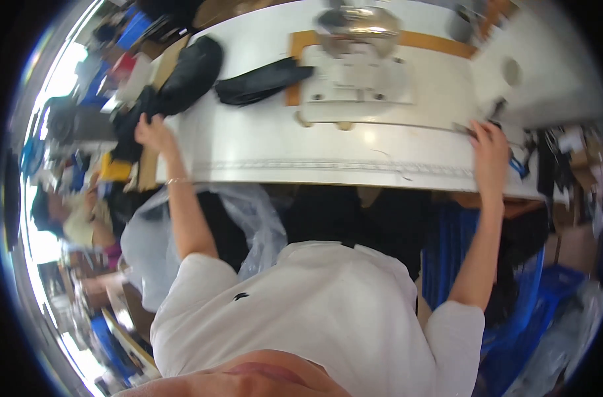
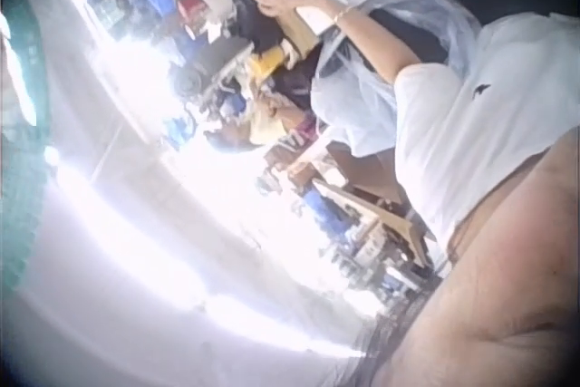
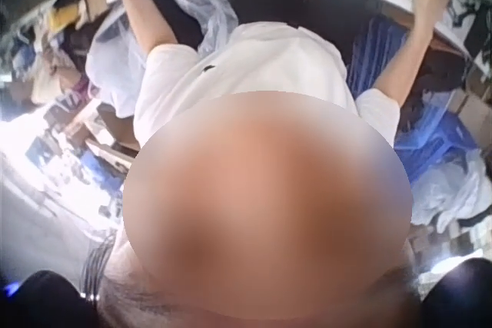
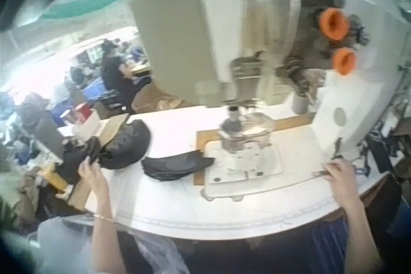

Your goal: Stitching black shoe uppers using an industrial sewing machine.

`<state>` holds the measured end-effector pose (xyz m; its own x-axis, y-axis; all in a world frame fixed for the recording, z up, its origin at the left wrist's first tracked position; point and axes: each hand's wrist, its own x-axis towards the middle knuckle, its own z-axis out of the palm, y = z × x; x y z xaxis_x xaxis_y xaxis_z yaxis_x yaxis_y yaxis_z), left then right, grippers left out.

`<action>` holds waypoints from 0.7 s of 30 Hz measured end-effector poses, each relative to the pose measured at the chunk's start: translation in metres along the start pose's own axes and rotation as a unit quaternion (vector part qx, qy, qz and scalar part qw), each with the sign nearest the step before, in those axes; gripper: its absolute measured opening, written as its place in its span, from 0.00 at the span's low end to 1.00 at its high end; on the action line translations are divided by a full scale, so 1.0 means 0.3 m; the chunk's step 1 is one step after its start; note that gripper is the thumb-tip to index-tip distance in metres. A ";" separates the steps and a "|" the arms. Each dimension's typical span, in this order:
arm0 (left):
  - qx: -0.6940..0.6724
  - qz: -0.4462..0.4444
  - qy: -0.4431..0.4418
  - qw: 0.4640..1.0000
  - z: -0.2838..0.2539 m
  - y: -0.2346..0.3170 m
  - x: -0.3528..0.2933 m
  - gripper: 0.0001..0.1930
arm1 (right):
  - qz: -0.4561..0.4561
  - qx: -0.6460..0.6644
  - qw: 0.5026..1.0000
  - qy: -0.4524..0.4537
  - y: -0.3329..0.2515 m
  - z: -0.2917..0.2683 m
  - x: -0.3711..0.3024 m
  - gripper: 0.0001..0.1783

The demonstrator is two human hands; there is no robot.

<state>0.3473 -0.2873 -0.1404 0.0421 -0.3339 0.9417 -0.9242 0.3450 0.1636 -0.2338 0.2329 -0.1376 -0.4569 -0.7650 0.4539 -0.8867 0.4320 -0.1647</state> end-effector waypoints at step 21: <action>0.125 0.327 -0.382 0.855 -0.037 0.122 0.304 0.33 | 0.176 -0.107 0.944 -0.257 0.515 -0.237 -0.700 0.46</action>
<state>0.3215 -0.2954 -0.0454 -0.6871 -0.6501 0.3244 -0.7111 0.5104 -0.4835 -0.2699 0.4941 -0.1960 -0.7430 -0.6633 -0.0891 -0.6644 0.7471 -0.0211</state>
